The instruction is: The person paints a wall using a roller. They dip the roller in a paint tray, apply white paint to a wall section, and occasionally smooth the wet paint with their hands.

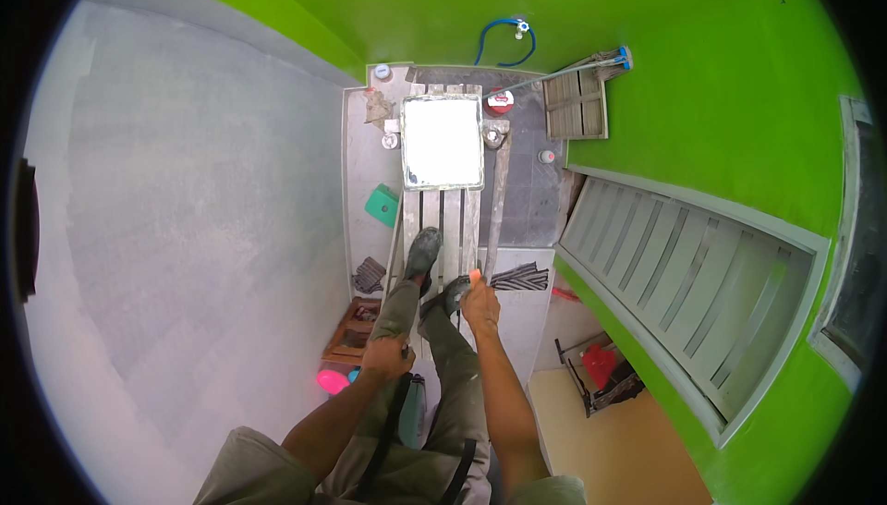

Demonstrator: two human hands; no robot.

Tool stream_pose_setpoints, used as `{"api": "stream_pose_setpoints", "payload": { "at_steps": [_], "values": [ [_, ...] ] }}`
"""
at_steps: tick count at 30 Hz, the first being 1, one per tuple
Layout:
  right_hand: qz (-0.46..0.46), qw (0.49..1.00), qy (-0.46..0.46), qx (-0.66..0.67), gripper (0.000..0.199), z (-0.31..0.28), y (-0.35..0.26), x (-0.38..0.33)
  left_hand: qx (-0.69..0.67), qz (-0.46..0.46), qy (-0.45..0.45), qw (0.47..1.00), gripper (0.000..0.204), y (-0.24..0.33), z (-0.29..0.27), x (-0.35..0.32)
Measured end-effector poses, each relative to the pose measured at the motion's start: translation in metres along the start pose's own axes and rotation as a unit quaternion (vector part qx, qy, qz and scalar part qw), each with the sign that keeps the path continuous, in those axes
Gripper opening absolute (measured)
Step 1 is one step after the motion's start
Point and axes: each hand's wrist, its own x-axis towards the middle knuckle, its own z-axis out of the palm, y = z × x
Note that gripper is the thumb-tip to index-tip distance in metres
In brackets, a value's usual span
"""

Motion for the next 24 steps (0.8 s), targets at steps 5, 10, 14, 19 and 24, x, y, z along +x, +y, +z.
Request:
{"api": "stream_pose_setpoints", "payload": {
  "at_steps": [5, 10, 14, 19, 24],
  "values": [
    [-0.002, 1.000, 0.002, -0.007, 0.035, 0.017, 0.001, 0.008, 0.007, -0.024, -0.018, 1.000, 0.029, 0.002, 0.002, -0.002],
    [-0.030, 0.996, 0.074, 0.029, 0.032, -0.004, -0.027, 0.066, -0.007, 0.018, -0.005, 1.000, 0.031, 0.000, 0.016, 0.001],
    [-0.028, 0.996, 0.078, 0.019, 0.034, 0.006, -0.009, 0.053, 0.016, -0.006, -0.055, 0.998, 0.034, 0.008, 0.016, 0.007],
    [-0.054, 0.996, 0.054, 0.052, 0.035, 0.025, -0.017, -0.013, 0.043, -0.023, -0.050, 0.998, 0.035, 0.000, 0.006, 0.002],
    [-0.011, 0.998, 0.049, 0.050, 0.033, 0.044, -0.021, 0.017, 0.039, 0.016, -0.022, 0.999, 0.031, 0.002, 0.013, 0.007]
  ]
}}
